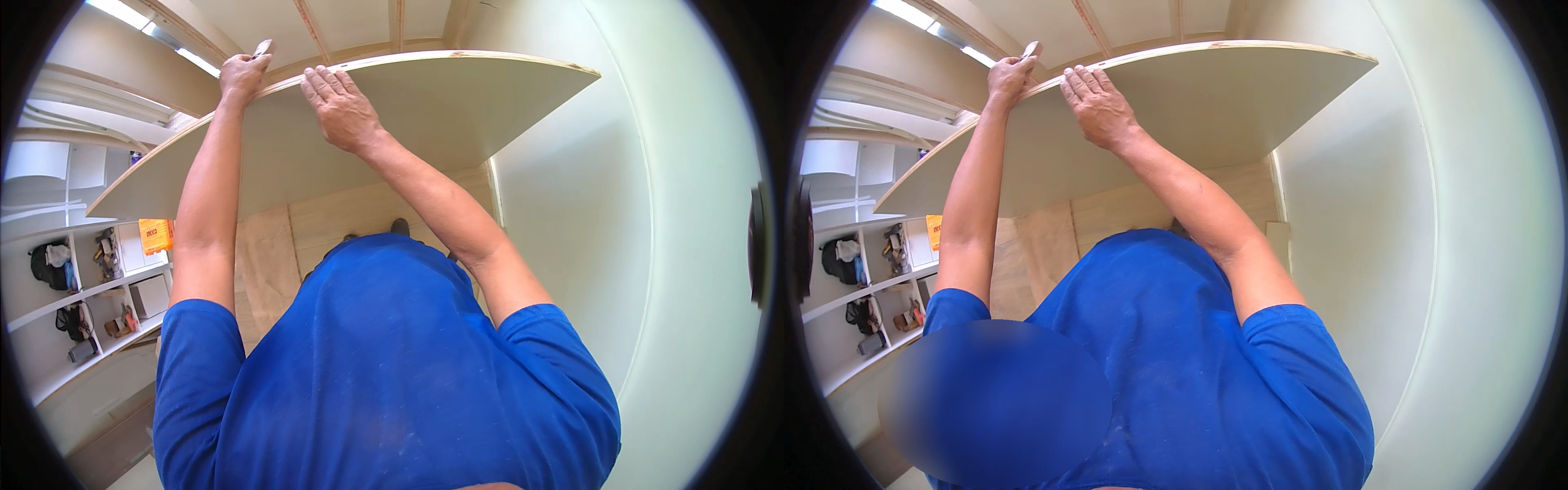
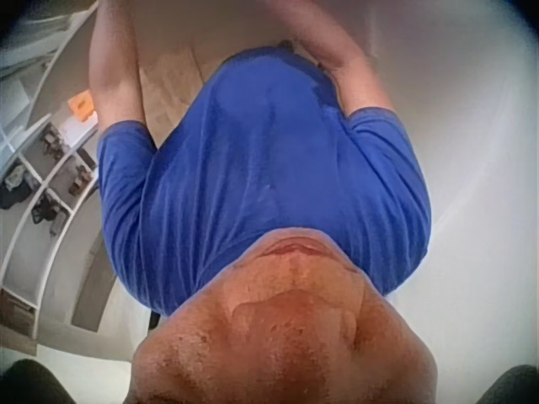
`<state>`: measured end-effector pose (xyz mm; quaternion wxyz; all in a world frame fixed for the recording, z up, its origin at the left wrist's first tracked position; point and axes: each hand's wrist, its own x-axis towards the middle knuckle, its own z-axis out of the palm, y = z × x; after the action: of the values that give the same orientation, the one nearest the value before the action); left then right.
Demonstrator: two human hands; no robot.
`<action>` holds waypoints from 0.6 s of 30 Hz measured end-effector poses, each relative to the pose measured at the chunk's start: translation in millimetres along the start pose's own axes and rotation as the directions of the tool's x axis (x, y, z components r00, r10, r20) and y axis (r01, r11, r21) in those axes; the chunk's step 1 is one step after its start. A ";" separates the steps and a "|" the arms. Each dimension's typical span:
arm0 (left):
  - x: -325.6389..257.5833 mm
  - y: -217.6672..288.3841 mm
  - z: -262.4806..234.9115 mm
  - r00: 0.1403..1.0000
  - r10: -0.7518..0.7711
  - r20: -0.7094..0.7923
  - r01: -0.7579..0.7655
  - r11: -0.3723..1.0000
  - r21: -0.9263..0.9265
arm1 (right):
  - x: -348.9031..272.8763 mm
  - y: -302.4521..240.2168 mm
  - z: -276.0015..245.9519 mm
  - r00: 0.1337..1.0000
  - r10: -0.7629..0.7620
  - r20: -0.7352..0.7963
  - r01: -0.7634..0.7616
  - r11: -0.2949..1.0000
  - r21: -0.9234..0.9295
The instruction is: The person lifts and positions a large curved wooden panel into a built-in shelving frame, aligns it with the wall and adjacent panels, and uses a small wooden block to tap and adjust the fit. Other workers assist by holding and guiding the panel into place.
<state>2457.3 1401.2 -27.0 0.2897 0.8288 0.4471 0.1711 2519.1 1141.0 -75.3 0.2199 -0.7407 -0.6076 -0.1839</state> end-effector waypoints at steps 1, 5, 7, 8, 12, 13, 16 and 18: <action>4.2 0.4 1.8 1.000 0.015 0.013 -0.015 1.000 0.018 | -5.9 6.9 -8.0 0.999 0.038 0.002 -0.038 0.999 -0.014; 19.4 -41.8 1.1 0.999 -0.028 0.041 0.029 1.000 -0.002 | -40.2 50.7 -23.8 0.989 0.148 0.007 -0.147 0.988 -0.054; 26.2 -41.1 5.1 0.997 -0.003 0.071 0.004 1.000 -0.001 | -64.7 82.9 -40.5 0.976 0.219 -0.010 -0.219 0.970 -0.107; 17.6 -31.2 8.8 1.000 0.010 0.026 -0.010 1.000 -0.008 | -78.8 100.9 -48.7 0.967 0.255 -0.021 -0.256 0.958 -0.128; 5.7 -15.4 4.2 0.998 -0.032 0.051 0.039 0.990 -0.138 | -118.8 170.1 -78.7 0.919 0.376 -0.115 -0.393 0.892 -0.223; 4.0 -13.9 2.4 0.999 -0.024 0.047 0.029 0.994 -0.105 | -127.9 188.1 -85.1 0.906 0.403 -0.134 -0.424 0.872 -0.243; 6.3 -13.5 4.7 0.999 0.004 0.043 -0.002 1.000 -0.031 | -156.5 237.6 -101.7 0.867 0.468 -0.170 -0.497 0.808 -0.315; 9.3 -16.7 6.8 0.999 0.020 0.032 -0.020 1.000 -0.018 | -165.5 260.7 -113.4 0.859 0.483 -0.169 -0.509 0.774 -0.376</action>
<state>2455.3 1413.9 -42.7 0.3022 0.8333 0.4325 0.1647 2742.2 900.1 -96.5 0.1203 -0.8973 -0.3316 -0.2653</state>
